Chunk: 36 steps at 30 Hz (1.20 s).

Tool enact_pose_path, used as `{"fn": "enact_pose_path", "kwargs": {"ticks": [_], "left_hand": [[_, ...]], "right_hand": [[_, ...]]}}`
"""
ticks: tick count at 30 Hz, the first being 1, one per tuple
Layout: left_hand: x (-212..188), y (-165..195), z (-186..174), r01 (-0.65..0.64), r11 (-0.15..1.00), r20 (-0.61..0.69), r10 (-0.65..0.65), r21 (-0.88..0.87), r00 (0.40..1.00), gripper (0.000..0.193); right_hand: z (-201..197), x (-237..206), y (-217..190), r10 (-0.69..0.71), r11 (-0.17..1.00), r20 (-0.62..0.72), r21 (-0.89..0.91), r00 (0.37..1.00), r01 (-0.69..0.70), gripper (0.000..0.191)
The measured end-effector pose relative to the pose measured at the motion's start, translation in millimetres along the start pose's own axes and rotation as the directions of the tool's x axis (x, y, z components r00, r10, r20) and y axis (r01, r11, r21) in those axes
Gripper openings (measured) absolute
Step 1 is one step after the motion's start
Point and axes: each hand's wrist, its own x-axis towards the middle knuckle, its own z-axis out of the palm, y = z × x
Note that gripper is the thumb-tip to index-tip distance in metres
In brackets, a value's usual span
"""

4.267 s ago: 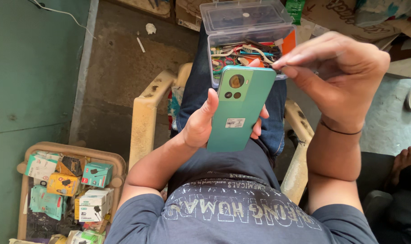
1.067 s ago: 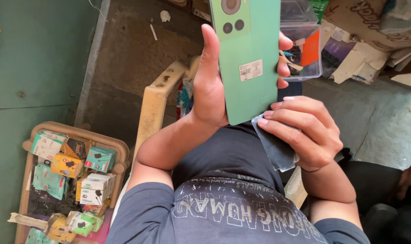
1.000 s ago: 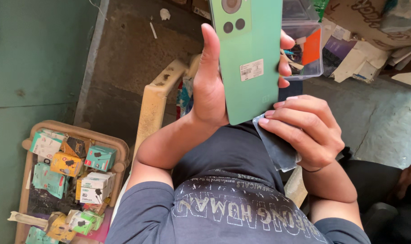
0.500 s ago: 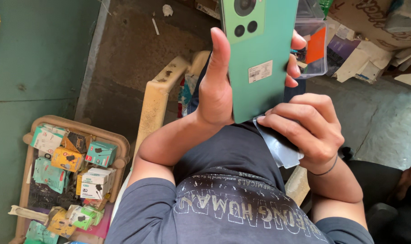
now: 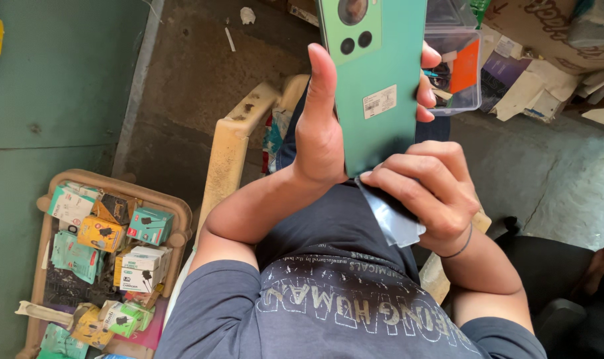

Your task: The person uses a prying tool to open the back cover of a green smartphone. They repeatedly insert the tool into the seam and work around the edges to release the clips.

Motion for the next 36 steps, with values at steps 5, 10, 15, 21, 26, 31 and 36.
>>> {"fn": "enact_pose_path", "kwargs": {"ticks": [5, 10, 15, 21, 26, 31, 36], "left_hand": [[1.7, -3.2, 4.6, 0.001, 1.0, -0.005, -0.001, -0.009, 1.0, 0.091], [7.2, -1.3, 6.2, -0.006, 1.0, 0.049, 0.007, -0.03, 0.999, 0.092], [3.8, 0.3, 3.2, -0.048, 0.999, 0.054, 0.048, 0.0, 0.997, 0.093], [-0.6, -2.1, 0.1, -0.077, 0.995, 0.078, 0.072, 0.06, 0.994, 0.092], [-4.7, -5.1, 1.8, -0.094, 0.99, 0.075, 0.086, 0.101, 0.993, 0.091], [-5.9, -8.2, 1.8, -0.11, 0.987, 0.064, 0.103, 0.118, 0.993, 0.089], [-8.1, -11.1, 2.5, -0.121, 0.982, 0.048, 0.115, 0.144, 0.992, 0.089]], "right_hand": [[-1.9, 0.4, -6.1, -0.011, 0.999, 0.008, 0.039, 1.0, 0.011, 0.029], [-12.7, -12.6, 2.0, 0.38, 0.88, -0.188, 0.377, 0.906, -0.291, 0.013], [-5.3, -24.1, 14.8, 0.647, 0.644, -0.296, 0.706, 0.703, -0.296, 0.009], [-8.9, -25.0, 13.4, 0.654, 0.682, -0.249, 0.603, 0.714, -0.414, 0.013], [-10.2, -21.9, 12.1, 0.633, 0.723, -0.257, 0.532, 0.73, -0.441, 0.015], [-11.6, -21.1, 11.5, 0.602, 0.774, -0.244, 0.412, 0.761, -0.48, 0.017], [-8.9, -21.8, 10.6, 0.53, 0.839, -0.281, 0.307, 0.8, -0.449, 0.02]]}}
